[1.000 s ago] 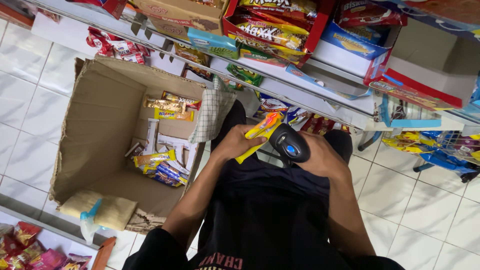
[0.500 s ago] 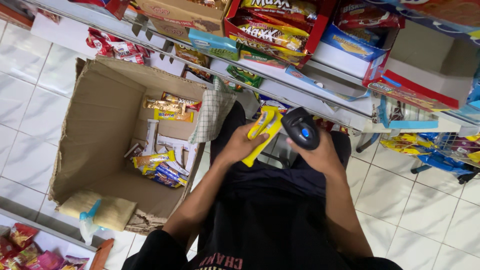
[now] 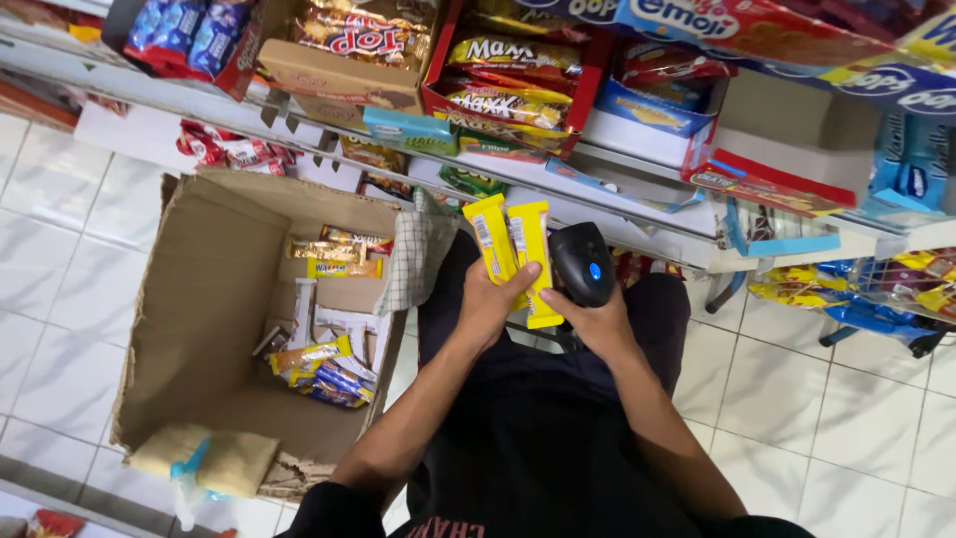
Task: The person sits on the floor in a store aisle and uses a barcode scanner to scan various snack packages, including wafers and biscuits, taken from a cardboard box. After scanning, the person places the items onto the metal shelves.
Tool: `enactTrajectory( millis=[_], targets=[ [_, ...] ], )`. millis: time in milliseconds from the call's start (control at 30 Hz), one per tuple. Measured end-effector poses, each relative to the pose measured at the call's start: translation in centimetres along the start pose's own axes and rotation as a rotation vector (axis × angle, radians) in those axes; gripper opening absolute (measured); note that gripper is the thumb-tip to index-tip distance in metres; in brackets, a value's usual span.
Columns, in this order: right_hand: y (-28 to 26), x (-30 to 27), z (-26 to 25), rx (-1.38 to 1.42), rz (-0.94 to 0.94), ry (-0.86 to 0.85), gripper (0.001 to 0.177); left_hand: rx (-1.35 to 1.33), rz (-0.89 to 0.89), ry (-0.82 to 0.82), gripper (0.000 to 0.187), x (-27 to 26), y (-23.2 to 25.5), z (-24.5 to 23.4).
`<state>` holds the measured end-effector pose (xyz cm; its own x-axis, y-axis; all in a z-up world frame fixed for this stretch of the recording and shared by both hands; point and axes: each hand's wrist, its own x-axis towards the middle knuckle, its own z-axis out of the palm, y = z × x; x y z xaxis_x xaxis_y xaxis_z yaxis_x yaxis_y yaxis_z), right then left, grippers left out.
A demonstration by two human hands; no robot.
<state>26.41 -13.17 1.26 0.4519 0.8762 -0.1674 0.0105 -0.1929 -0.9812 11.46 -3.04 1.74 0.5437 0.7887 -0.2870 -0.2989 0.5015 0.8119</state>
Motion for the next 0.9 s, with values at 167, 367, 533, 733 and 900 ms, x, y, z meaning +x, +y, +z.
enactTrajectory(
  millis=[167,367,533,733,900],
  targets=[
    [0.0,-0.3,-1.2,0.155,-0.044,-0.060,0.066,0.047,0.052,-0.001,0.028,-0.3,0.8,0.4],
    [1.1,-1.0,-2.0,0.684,-0.072,-0.145,0.047,-0.062,0.118,-0.111,0.030,-1.5,3.9,3.3],
    [-3.0,-2.1,-3.7,0.823,-0.212,-0.188,0.037,0.104,0.204,-0.273,0.026,-1.1,6.0,6.7],
    [-7.7,-3.8,-8.0,0.630,-0.526,0.197,0.035,0.193,0.375,-0.398,0.040,0.3,8.0,12.6],
    [-11.8,-5.6,-11.1,0.023,-0.749,0.562,0.035,0.062,0.472,-0.576,0.064,-0.1,11.4,19.0]
  ],
)
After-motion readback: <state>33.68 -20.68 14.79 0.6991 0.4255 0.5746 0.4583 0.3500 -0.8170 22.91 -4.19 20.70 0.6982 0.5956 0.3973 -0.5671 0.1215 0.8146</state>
